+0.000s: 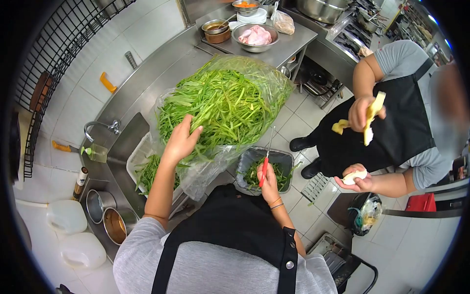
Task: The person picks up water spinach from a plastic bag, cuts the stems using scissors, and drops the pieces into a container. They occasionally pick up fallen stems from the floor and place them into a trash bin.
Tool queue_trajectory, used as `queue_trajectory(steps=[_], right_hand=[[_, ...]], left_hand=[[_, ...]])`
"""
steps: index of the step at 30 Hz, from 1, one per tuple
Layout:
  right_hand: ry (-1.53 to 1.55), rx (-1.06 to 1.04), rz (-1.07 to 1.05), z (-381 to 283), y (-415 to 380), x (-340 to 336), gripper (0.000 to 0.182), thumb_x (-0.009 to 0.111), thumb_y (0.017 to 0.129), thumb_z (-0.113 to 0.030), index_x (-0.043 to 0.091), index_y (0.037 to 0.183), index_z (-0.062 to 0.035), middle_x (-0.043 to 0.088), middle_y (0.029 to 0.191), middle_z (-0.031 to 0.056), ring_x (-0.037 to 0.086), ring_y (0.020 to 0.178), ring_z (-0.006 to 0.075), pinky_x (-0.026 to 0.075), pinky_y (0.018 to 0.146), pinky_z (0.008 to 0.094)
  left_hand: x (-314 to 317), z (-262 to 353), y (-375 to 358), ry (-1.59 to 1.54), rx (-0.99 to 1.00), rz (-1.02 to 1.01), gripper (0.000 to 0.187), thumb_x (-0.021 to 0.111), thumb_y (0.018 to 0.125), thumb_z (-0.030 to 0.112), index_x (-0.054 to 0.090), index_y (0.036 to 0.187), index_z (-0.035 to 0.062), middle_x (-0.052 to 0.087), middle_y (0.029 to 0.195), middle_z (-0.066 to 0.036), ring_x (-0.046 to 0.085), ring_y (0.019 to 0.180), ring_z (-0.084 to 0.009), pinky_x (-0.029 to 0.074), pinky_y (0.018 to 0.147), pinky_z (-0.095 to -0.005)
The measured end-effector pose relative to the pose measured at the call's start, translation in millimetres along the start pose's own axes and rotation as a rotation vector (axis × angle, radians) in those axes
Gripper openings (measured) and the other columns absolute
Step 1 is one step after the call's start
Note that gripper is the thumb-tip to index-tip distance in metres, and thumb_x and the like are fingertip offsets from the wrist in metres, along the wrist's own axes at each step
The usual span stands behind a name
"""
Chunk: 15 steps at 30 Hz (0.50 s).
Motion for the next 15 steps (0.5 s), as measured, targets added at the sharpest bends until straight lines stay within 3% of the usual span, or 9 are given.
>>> queue_trajectory(steps=[2, 4, 5, 9, 11, 12, 13, 14, 15], right_hand=[[0.02, -0.008, -0.02, -4.4, 3.8, 1.4, 0.035, 0.047, 0.091, -0.041, 0.046, 0.096, -0.0071, 0.041, 0.089, 0.0014, 0.042, 0.082, 0.012, 0.036, 0.081, 0.0254], [0.086, 0.031, -0.02, -7.1, 10.1, 5.1, 0.037, 0.047, 0.09, -0.044, 0.046, 0.097, -0.0074, 0.042, 0.092, 0.0019, 0.047, 0.092, 0.0149, 0.039, 0.083, 0.0289], [0.161, 0.103, -0.064, -5.8, 14.7, 5.0, 0.04, 0.047, 0.089, -0.047, 0.046, 0.099, -0.0077, 0.044, 0.095, 0.0028, 0.049, 0.102, 0.0181, 0.041, 0.085, 0.0328], [0.281, 0.061, -0.107, -16.9, 31.2, 21.7, 0.039, 0.046, 0.09, -0.046, 0.046, 0.099, -0.0079, 0.044, 0.098, 0.0043, 0.05, 0.101, 0.0189, 0.044, 0.082, 0.0336], [0.371, 0.123, 0.034, -31.7, 36.6, 30.9, 0.027, 0.053, 0.09, -0.033, 0.046, 0.098, -0.0081, 0.047, 0.09, 0.0025, 0.054, 0.094, 0.0171, 0.047, 0.075, 0.0295], [0.37, 0.127, 0.022, -28.4, 42.0, 32.4, 0.027, 0.053, 0.09, -0.033, 0.046, 0.098, -0.0081, 0.047, 0.09, 0.0025, 0.054, 0.094, 0.0171, 0.047, 0.075, 0.0295], [0.324, 0.145, 0.049, -21.0, 47.6, 32.3, 0.024, 0.061, 0.085, -0.024, 0.046, 0.095, -0.008, 0.048, 0.086, 0.001, 0.053, 0.084, 0.0125, 0.045, 0.068, 0.0253], [0.279, 0.162, 0.08, -15.4, 52.8, 32.7, 0.025, 0.068, 0.08, -0.015, 0.047, 0.091, -0.0078, 0.049, 0.082, -0.0005, 0.051, 0.074, 0.0079, 0.044, 0.06, 0.0211], [0.046, 0.15, 0.218, -14.6, 58.2, 31.9, 0.029, 0.073, 0.073, -0.007, 0.047, 0.085, -0.0081, 0.049, 0.074, -0.0031, 0.046, 0.065, 0.0054, 0.042, 0.058, 0.0215]], left_hand=[[1.4, 0.1, -7.6, -0.07, -0.029, -0.031, 0.035, 0.054, 0.085, 0.021, 0.042, 0.107, -0.0024, 0.058, 0.093, -0.026, 0.055, 0.087, -0.0416, 0.043, 0.075, -0.0442], [5.8, 3.2, -10.1, -0.213, -0.026, -0.048, 0.035, 0.054, 0.085, 0.021, 0.041, 0.108, -0.0021, 0.058, 0.091, -0.025, 0.055, 0.086, -0.0411, 0.043, 0.075, -0.0429], [5.2, 6.4, -11.9, -0.115, -0.049, -0.038, 0.032, 0.053, 0.086, 0.021, 0.042, 0.106, -0.0012, 0.058, 0.09, -0.024, 0.057, 0.084, -0.0391, 0.044, 0.075, -0.0422], [35.7, -0.4, -13.6, -0.228, -0.107, -0.071, 0.028, 0.053, 0.087, 0.021, 0.041, 0.102, 0.0002, 0.058, 0.086, -0.023, 0.059, 0.077, -0.0362, 0.045, 0.068, -0.0437], [57.0, 20.9, -31.5, -0.26, -0.074, -0.123, 0.028, 0.053, 0.086, 0.019, 0.039, 0.101, -0.0005, 0.056, 0.085, -0.023, 0.057, 0.076, -0.0391, 0.045, 0.067, -0.0452], [90.6, 7.6, -39.6, -0.256, 0.122, -0.072, 0.029, 0.053, 0.086, 0.019, 0.039, 0.102, -0.0009, 0.054, 0.092, -0.026, 0.056, 0.085, -0.0405, 0.043, 0.072, -0.0459], [104.8, 14.7, -50.6, -0.323, 0.054, -0.192, 0.035, 0.054, 0.085, 0.02, 0.039, 0.108, -0.0023, 0.051, 0.096, -0.027, 0.054, 0.09, -0.0406, 0.042, 0.078, -0.0456], [137.2, 4.0, -56.7, -0.273, 0.243, -0.121, 0.045, 0.056, 0.085, 0.023, 0.037, 0.116, -0.0038, 0.051, 0.095, -0.026, 0.053, 0.091, -0.0398, 0.042, 0.082, -0.0443], [135.7, 8.7, -60.9, -0.201, 0.306, -0.159, 0.044, 0.056, 0.085, 0.024, 0.04, 0.116, -0.0016, 0.05, 0.097, -0.023, 0.052, 0.094, -0.0378, 0.042, 0.083, -0.0425]])
Point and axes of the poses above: each hand's wrist, its own y-axis towards the middle knuckle, its own x-axis out of the palm, z = x × y, the point moved 2 cm from there along y, towards the middle knuckle
